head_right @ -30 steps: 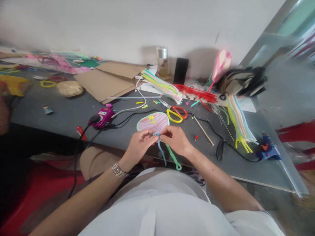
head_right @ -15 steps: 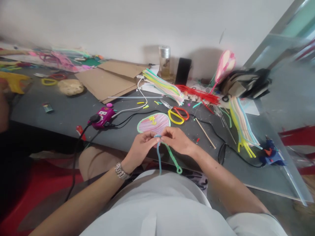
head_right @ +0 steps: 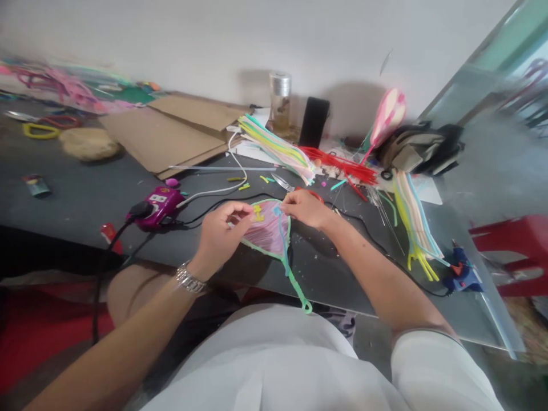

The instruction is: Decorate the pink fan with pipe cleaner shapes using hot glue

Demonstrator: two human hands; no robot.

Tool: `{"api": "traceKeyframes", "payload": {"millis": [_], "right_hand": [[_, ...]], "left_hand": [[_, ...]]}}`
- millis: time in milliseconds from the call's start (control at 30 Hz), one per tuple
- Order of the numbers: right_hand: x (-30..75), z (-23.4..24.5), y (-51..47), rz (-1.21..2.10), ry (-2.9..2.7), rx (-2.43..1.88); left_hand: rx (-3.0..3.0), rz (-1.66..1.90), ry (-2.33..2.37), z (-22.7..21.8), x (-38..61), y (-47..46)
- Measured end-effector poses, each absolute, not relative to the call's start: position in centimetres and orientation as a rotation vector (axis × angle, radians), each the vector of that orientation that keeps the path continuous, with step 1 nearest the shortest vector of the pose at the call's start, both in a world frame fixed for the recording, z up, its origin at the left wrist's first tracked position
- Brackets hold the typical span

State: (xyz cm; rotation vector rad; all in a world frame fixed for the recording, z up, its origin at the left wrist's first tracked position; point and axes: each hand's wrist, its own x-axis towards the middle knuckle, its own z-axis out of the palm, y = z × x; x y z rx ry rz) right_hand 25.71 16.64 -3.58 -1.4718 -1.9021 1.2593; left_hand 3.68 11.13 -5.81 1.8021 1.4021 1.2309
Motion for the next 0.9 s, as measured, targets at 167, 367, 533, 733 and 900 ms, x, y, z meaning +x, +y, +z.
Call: {"api": "traceKeyframes", "payload": {"millis": [167,367,533,733,900], "right_hand": [[24.6,-4.7,17.9,1.096,-1.959,-1.588],[23.7,-4.8,18.1,0.896,-2.083,-1.715],[22.4,-4.6,17.3,0.7,-2.165,-1.858],[22.4,-3.7,15.7,0.501,-2.256,-1.917],[23.8,-4.4,15.3,0.489,-2.36,-1.632]], "left_hand": [[2.294,1.058,1.297,-7.0,3.7,11.5],[2.641,0.731,1.254,-7.1,4.8,11.7],[2.648,0.583,1.24,-7.4,5.2,11.5],[2.633,0.589,1.217,-7.8,5.0,11.5],[2.578,0.659,1.243,-7.9,4.9,11.6]]}}
